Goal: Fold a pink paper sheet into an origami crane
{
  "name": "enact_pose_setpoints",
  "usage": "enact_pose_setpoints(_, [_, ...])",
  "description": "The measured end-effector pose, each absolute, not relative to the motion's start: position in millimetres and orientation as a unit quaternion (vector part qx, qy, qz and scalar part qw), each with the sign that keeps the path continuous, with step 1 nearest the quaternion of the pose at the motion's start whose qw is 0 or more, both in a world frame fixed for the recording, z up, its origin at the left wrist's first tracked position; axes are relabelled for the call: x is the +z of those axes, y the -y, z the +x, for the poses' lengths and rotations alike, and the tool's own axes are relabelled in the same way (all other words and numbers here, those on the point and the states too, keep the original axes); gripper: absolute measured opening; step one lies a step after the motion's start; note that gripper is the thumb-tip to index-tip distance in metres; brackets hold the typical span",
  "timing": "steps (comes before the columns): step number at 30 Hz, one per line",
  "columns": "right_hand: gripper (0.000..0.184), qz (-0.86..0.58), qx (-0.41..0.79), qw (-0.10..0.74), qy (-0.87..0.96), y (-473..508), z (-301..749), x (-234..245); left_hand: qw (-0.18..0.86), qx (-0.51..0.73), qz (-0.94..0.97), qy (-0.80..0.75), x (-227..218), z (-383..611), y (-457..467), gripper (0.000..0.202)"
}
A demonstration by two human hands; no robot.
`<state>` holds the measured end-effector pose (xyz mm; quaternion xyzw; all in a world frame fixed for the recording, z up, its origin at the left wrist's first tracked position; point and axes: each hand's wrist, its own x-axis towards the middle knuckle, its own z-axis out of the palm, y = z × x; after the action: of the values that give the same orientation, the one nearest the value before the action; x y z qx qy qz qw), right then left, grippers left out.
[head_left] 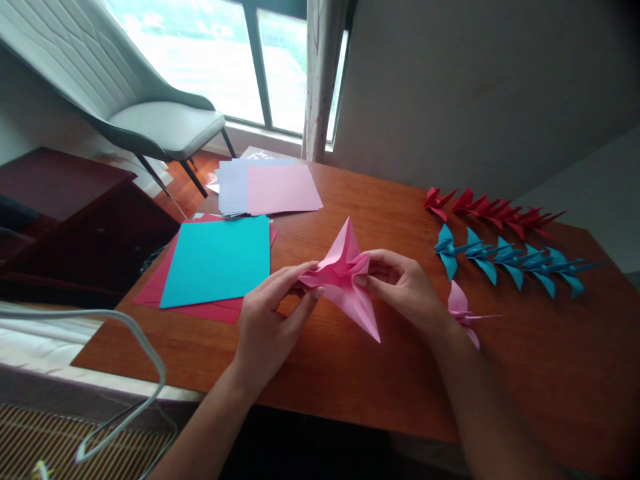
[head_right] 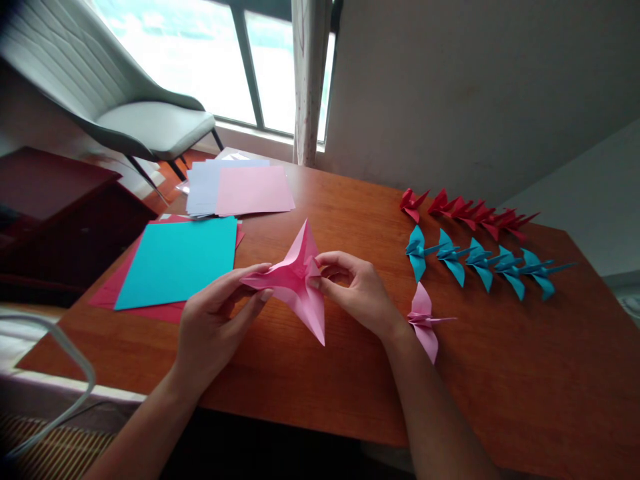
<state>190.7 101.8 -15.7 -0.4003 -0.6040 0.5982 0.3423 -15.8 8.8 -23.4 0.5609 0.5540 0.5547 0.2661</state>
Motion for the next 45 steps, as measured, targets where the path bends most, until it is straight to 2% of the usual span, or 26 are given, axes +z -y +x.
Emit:
enact_pose_setpoints(6, [0.031, -0.393, 0.605, 0.342, 0.602, -101, 190, -15, 0.232, 0.550, 0.578, -0.556, -16, -16, -8, 0.021])
enact_pose_setpoints(14, [0.030, -0.391, 0.606, 0.330, 0.608, -100, 189, -14, 0.221, 0.573, 0.558, -0.558, -15, -16, -7, 0.022])
enact_pose_setpoints(23, [0.034, -0.372, 0.632, 0.342, 0.588, -99, 188, -8, 0.357, 0.522, 0.577, -0.518, -25, -16, -11, 0.053])
enact_pose_setpoints(28, [0.038, -0.365, 0.647, 0.337, 0.579, -99, 189, -8, 0.425, 0.512, 0.548, -0.508, -23, -14, -8, 0.056])
enact_pose_setpoints(39, [0.030, -0.336, 0.650, 0.337, 0.592, -99, 191, -10, 0.423, 0.521, 0.536, -0.511, -22, -15, -7, 0.061])
enact_pose_setpoints(45, [0.027, -0.348, 0.641, 0.334, 0.597, -100, 191, -10, 0.349, 0.517, 0.593, -0.510, -23, -16, -9, 0.055])
